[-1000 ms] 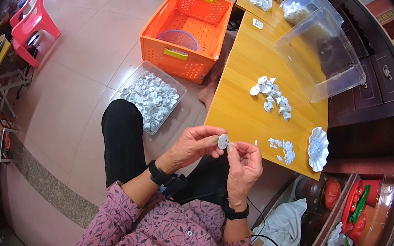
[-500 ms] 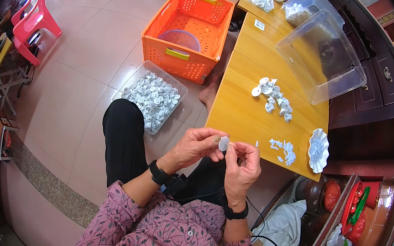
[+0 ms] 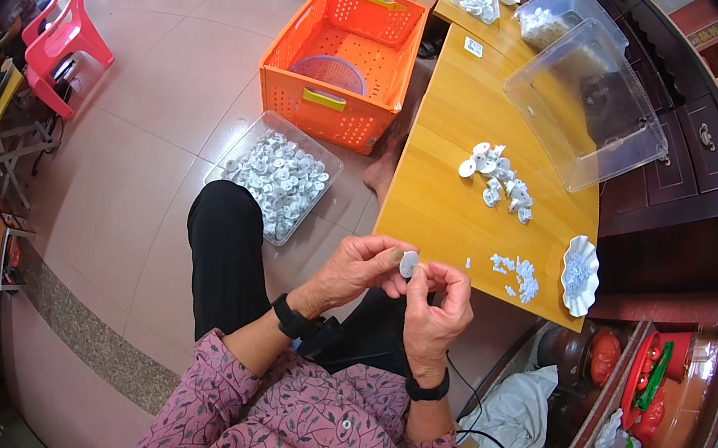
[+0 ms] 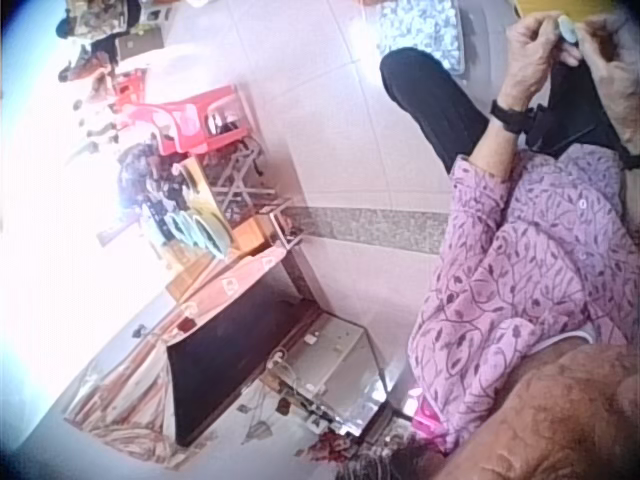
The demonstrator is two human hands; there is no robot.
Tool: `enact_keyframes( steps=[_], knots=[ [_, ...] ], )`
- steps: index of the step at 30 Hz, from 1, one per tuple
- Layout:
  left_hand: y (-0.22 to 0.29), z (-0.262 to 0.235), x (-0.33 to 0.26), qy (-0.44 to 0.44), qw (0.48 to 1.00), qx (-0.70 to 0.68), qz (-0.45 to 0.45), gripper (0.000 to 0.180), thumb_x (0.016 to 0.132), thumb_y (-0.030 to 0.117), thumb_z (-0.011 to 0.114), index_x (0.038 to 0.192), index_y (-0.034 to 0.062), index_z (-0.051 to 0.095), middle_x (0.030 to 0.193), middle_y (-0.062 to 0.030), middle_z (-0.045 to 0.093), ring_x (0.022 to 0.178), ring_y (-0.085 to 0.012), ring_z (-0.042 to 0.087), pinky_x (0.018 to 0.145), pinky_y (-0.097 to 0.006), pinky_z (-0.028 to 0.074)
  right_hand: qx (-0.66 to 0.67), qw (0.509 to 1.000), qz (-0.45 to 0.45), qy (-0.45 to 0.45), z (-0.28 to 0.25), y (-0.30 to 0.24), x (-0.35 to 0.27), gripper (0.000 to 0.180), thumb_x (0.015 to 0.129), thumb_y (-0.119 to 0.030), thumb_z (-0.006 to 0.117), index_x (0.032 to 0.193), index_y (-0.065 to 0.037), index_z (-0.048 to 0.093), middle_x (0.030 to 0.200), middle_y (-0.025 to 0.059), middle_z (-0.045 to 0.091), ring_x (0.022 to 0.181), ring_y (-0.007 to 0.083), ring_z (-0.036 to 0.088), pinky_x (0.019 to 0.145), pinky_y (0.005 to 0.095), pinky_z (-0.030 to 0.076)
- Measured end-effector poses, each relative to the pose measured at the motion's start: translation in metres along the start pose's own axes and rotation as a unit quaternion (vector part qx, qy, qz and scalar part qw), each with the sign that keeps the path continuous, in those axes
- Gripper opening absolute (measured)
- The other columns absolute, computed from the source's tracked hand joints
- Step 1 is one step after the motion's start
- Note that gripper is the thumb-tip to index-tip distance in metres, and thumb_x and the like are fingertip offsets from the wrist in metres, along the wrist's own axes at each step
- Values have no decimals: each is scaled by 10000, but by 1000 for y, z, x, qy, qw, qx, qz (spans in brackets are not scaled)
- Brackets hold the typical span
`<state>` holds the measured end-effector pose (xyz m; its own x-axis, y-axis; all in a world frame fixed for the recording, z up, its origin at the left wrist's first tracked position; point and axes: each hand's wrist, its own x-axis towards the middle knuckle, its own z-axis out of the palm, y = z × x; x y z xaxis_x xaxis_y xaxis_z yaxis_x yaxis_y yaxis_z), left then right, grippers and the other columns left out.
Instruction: The person picks up a white plastic base and a small white component from the table, fits the component into the base by hand, and places the assembled unit back onto the table, repeating the process several times.
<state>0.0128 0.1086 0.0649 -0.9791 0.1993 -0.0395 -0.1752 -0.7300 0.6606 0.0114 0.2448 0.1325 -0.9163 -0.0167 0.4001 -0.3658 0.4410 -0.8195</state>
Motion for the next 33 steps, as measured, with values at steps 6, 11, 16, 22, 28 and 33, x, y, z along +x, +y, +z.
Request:
enact_keyframes(
  steps=[6,11,16,22,28,33],
  knots=[
    [2,2,-2,3,999,37,18,339,1006,228,552,1226,-24,605,998,-94,674,782,-133,675,710,-273,592,-12,1000,-6,4,0,0,0,144,835,-9,716,923,-8,603,771,70,658,656,127,631,634,263,519],
    [1,1,-1,5,999,42,26,327,1004,219,559,1226,-16,608,1011,-95,673,793,-134,674,712,-270,589,6,1000,11,9,1,1,-2,147,832,-10,718,922,-7,602,768,68,657,658,126,630,637,264,520],
    [0,1,-1,0,999,23,22,316,1003,213,560,1215,-16,615,1026,-94,672,815,-139,674,719,-275,587,11,1000,16,6,1,1,-3,157,840,3,707,954,10,598,807,49,658,686,79,584,656,237,499],
    [0,0,-2,15,999,41,24,311,1005,210,561,1208,-17,619,1030,-91,675,825,-133,668,721,-273,583,-41,997,-71,-2,2,0,-3,169,819,16,716,930,-22,595,784,77,629,648,161,623,614,285,517],
    [2,2,-2,19,996,82,32,315,1006,219,562,1204,-17,624,1013,-81,679,816,-129,668,714,-261,579,-56,995,-88,0,2,2,-2,171,814,19,719,919,-23,591,786,79,628,641,162,621,599,287,514],
    [4,6,-3,28,992,118,45,312,1004,222,567,1183,-24,632,957,-66,683,736,-118,667,675,-247,574,-46,998,-40,2,1,-1,-1,165,810,5,723,909,-21,594,763,67,635,626,149,614,596,282,510]
  ],
)
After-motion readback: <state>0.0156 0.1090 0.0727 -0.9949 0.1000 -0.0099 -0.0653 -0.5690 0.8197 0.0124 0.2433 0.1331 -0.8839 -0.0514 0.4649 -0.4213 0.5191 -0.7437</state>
